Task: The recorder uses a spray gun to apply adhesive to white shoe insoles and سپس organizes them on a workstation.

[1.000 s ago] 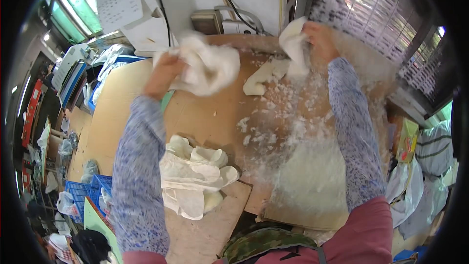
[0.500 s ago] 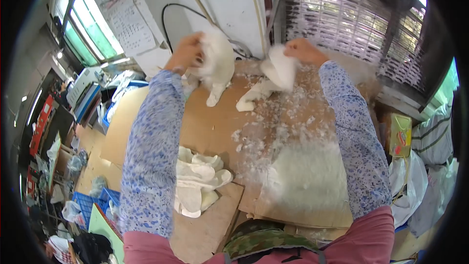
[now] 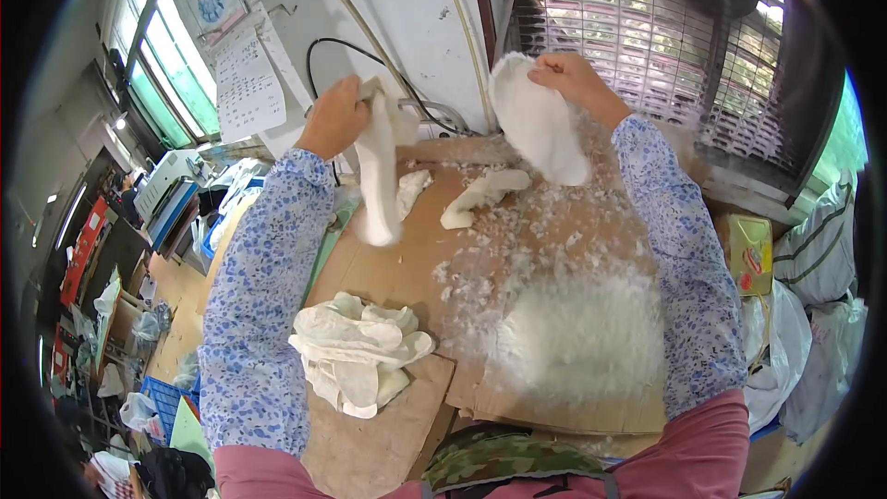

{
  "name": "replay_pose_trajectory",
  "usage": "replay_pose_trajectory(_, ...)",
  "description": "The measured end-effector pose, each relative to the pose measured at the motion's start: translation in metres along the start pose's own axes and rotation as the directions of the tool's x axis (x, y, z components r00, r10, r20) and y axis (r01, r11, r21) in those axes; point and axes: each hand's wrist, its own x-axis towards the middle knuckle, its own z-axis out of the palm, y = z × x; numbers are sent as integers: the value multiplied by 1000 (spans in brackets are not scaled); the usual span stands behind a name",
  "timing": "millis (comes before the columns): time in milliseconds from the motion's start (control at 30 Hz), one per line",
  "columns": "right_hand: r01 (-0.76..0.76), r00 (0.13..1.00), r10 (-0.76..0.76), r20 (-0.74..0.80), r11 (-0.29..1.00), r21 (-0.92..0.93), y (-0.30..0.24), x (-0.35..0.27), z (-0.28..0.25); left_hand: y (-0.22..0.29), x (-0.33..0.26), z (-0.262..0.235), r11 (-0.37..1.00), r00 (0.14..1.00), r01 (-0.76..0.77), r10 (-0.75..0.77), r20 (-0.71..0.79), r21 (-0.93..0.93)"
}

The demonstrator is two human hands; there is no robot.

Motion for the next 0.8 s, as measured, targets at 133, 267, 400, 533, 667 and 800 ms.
replay_pose_trajectory(133,-30,990,29,-139,1000,-4,-11,-1,-10,10,12,-4,983,998,58,-54,30,-173)
replay_pose_trajectory(267,244,458,-279,-844,952,-182,-73,-9,-54,15,11,13,947,974,208,-176,145,-245)
replay_pose_trajectory(400,-13,791,-321,-521,843,-538,-71,-37,61,-8,3,32,935,962,240,-194,190,-261)
replay_pose_trajectory(533,282,923,-214,320,942,-183,28,-121,186,34,18,33,447,821,515,-504,270,-732)
replay_pose_trajectory(667,180,934,-246,-261,951,-253,-25,-67,89,9,0,10,676,854,499,-488,178,-542)
replay_pose_trajectory(800,267,137,-278,-951,935,-235,-74,-68,-119,-14,-13,10,804,932,334,-359,47,-493)
